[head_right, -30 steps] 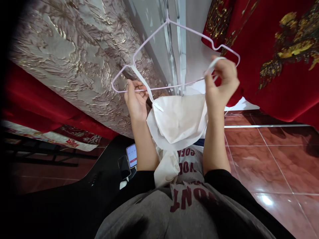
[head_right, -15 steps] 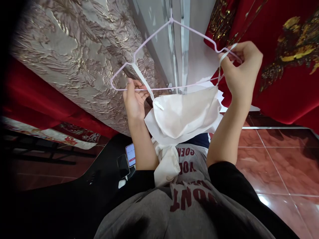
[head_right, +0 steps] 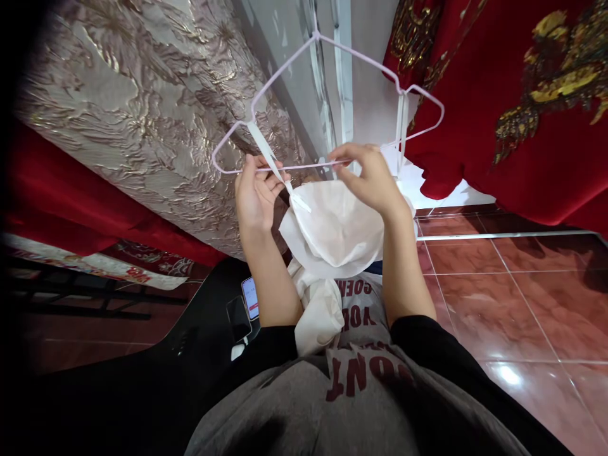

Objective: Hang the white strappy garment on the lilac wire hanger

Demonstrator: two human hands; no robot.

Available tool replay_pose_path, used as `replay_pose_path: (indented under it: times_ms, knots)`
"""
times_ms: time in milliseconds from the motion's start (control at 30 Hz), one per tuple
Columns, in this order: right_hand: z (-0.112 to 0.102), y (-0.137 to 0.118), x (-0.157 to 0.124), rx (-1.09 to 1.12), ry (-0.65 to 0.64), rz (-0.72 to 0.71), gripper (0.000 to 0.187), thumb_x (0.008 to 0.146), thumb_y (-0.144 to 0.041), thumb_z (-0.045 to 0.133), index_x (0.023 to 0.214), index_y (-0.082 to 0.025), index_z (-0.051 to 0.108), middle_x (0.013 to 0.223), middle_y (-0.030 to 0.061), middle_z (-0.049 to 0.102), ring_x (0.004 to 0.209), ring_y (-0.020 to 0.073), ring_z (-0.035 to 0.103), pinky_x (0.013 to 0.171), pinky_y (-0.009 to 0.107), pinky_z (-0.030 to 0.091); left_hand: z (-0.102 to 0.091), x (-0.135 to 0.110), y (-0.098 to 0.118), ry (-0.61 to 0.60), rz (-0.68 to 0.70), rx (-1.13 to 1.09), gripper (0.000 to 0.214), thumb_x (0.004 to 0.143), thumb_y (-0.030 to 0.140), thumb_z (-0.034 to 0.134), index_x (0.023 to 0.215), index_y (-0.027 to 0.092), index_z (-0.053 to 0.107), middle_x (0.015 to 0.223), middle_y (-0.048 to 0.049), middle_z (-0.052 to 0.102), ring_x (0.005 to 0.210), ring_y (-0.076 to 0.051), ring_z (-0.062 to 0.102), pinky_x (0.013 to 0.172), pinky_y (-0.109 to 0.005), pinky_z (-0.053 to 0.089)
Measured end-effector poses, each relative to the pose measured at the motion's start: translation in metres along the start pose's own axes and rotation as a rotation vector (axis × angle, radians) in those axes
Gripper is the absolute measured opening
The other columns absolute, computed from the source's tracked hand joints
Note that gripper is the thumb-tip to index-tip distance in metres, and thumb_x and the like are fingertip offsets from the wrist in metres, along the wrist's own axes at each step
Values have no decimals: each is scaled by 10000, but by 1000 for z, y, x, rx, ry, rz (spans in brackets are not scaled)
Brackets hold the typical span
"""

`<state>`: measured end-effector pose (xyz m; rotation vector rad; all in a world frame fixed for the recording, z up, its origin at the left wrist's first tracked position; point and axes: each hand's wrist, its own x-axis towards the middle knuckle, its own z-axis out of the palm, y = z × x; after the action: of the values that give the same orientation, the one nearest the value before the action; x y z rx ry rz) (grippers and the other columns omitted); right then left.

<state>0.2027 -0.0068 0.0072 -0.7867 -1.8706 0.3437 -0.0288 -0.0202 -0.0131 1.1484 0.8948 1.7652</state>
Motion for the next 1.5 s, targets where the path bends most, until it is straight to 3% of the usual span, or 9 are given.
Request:
replay_pose_path:
  times_ms: [300, 533, 667, 867, 967, 1033, 1200, 1333, 1500]
  knots:
    - [-10, -12, -7, -96, 6, 88, 166, 959, -324, 657, 1059, -280, 782, 1084, 24, 813, 1027, 260, 717, 1090, 521, 430, -43, -20, 36, -232, -150, 200, 604, 1004, 723, 579, 1009, 160, 800, 1048, -174, 804, 1095, -319, 766, 972, -401, 619]
    - [-5, -16, -10, -82, -20, 70, 170, 962, -310, 664, 1078, -281, 785, 1099, 4, 810, 1038, 245, 709, 1086, 499, 448, -4, -21, 60, -232, 119, 141, 557, 1057, 675, 461, 1230, 234, 755, 1408, -85, 704, 1429, -326, 573, 1108, -432, 550]
    - [-6, -15, -10, -88, -45, 71, 177, 981, -339, 653, 1102, -296, 776, 1121, -1, 807, 1065, 252, 705, 1104, 512, 438, -5, -4, 56, -155, 310, -42, 512, 1130, 576, 293, 1277, 313, 707, 1579, 44, 569, 1585, -248, 362, 1199, -417, 471]
    - [-11, -15, -12, -93, -48, 73, 169, 987, -407, 650, 1082, -321, 760, 1119, 2, 802, 1068, 262, 694, 1140, 535, 409, -39, 6, 25, 327, 219, 39, 176, 1075, 368, 579, 1165, 313, 719, 1425, 17, 695, 1433, -285, 561, 792, -316, 580]
    - [-6, -21, -13, -78, -63, 58, 192, 983, -434, 654, 1098, -321, 757, 1137, 7, 798, 1089, 271, 699, 1149, 550, 419, -37, 1, 18, 206, 75, 154, 260, 1021, 458, 643, 1117, 237, 741, 1286, -98, 754, 1232, -315, 708, 643, -272, 552]
    - [-2, -21, -13, -64, 9, 28, 177, 981, -434, 650, 1067, -322, 758, 1192, 22, 777, 1168, 281, 689, 1147, 545, 455, -27, -4, 17, 81, 30, 146, 341, 995, 530, 661, 1084, 213, 749, 1210, -140, 771, 1117, -310, 758, 578, -253, 539]
    - [-7, 8, -8, -39, 655, 110, 302, 986, -293, 479, 1230, -278, 656, 1437, 112, 625, 1207, 274, 667, 1041, 506, 568, -3, -8, 15, 30, 38, 80, 388, 1027, 619, 613, 1003, 244, 708, 1170, -125, 790, 1087, -291, 772, 563, -253, 566]
    - [-20, 28, -8, 240, 538, 358, 378, 888, -268, 537, 1246, -250, 660, 1219, 119, 736, 880, 236, 701, 841, 472, 603, -2, -4, 11, 60, 19, 67, 430, 1021, 681, 605, 993, 261, 692, 1162, -102, 800, 1104, -281, 770, 612, -263, 595]
    - [-23, 21, -16, 162, 519, 324, 215, 915, -393, 631, 1095, -318, 722, 966, 71, 744, 801, 264, 659, 773, 525, 556, 0, -4, 14, 125, -47, 100, 395, 1034, 647, 600, 994, 262, 683, 1118, -92, 810, 1047, -266, 781, 637, -277, 603]
